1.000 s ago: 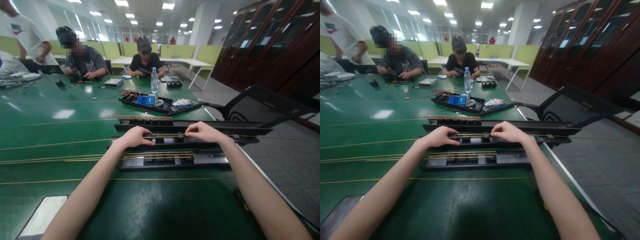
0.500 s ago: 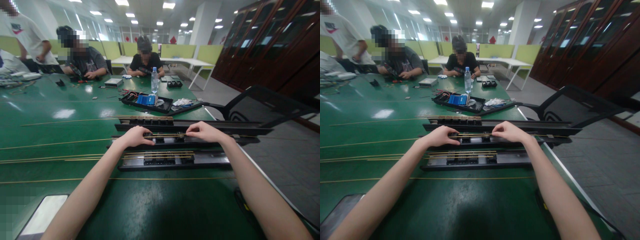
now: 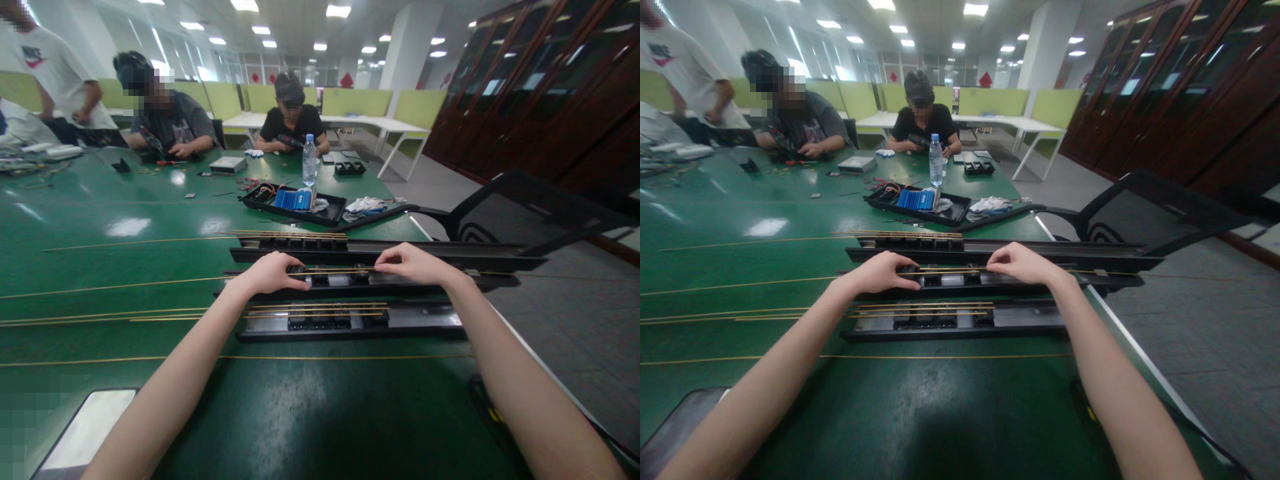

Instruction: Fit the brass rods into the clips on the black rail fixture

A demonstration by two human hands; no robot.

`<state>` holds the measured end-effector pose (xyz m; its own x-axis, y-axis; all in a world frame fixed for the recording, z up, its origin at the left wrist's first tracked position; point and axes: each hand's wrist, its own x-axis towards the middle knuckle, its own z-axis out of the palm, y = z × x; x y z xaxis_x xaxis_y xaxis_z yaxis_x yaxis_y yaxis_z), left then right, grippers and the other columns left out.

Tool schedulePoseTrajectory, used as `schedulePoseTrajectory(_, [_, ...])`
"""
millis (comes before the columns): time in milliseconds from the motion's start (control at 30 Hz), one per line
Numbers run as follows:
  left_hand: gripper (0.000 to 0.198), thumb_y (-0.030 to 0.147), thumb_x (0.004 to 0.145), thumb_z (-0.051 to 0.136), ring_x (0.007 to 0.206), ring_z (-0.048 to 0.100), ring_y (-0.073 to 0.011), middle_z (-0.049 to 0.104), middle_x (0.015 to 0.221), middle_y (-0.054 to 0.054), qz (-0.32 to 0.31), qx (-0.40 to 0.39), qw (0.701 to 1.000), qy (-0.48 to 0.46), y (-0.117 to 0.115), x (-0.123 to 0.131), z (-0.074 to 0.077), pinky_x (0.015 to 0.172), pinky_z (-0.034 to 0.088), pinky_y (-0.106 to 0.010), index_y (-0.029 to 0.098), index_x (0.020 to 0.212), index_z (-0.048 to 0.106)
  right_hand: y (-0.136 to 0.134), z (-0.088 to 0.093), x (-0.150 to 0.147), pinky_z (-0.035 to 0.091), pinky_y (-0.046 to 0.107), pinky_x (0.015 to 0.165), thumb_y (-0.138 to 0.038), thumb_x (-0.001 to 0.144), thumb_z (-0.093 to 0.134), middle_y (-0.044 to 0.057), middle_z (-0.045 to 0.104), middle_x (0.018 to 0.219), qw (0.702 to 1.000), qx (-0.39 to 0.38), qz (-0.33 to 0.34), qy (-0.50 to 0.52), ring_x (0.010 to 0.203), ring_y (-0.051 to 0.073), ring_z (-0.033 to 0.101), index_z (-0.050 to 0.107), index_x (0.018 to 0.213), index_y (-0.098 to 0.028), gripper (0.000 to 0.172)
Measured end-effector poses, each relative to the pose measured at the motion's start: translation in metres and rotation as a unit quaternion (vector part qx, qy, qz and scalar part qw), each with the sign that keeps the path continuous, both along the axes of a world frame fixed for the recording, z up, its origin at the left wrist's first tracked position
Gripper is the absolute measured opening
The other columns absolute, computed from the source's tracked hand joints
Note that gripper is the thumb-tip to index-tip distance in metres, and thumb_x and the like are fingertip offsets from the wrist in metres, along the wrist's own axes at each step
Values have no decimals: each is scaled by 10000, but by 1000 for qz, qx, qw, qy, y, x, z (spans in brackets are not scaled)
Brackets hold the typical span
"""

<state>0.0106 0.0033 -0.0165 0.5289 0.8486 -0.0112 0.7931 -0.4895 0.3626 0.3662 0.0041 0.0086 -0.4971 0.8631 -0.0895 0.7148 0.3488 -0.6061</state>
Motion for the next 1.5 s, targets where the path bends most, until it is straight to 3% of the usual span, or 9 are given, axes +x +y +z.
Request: schedulePoseTrajectory(1500, [722, 749, 694, 655, 928, 693, -275, 763, 1013, -83, -4, 10, 1000, 6, 0, 0, -2, 790, 485, -299, 214, 1173, 729, 0, 1, 2, 408, 297, 670, -591, 803, 613, 40, 690, 749, 1000, -30, -9, -3, 694, 189, 563, 762, 857, -154, 464])
